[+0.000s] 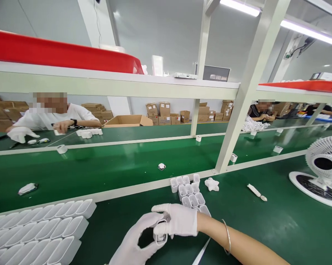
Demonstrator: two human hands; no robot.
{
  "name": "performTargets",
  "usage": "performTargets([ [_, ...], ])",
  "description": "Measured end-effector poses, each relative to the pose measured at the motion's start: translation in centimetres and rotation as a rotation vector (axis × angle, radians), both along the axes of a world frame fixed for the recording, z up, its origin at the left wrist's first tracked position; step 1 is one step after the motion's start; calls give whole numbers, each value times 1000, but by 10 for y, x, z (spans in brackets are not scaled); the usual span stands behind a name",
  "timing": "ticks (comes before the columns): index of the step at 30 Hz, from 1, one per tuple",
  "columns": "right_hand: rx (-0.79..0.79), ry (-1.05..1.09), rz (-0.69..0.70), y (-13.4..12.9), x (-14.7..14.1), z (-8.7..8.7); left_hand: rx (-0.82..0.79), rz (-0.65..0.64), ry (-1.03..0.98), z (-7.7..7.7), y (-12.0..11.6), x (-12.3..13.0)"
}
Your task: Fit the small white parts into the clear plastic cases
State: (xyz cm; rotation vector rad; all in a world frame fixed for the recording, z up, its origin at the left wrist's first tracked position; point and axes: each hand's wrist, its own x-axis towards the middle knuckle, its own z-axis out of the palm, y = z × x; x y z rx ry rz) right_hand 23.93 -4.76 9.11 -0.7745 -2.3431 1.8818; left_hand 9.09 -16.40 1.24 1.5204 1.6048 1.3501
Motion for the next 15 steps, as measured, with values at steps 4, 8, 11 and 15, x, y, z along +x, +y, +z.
performTargets([
  [4, -159, 22, -101, -5, -7, -5, 45, 13, -14, -2, 0, -1],
  [8, -40, -7, -115, -6, -2, -4, -32, 38, -25, 5, -2, 0],
  [11, 166, -80, -49, -8, 4, 7, -120, 88, -48, 11, -3, 3],
  [15, 536, -212, 103, -19, 6, 25, -113, 155, -143, 14, 0, 11],
])
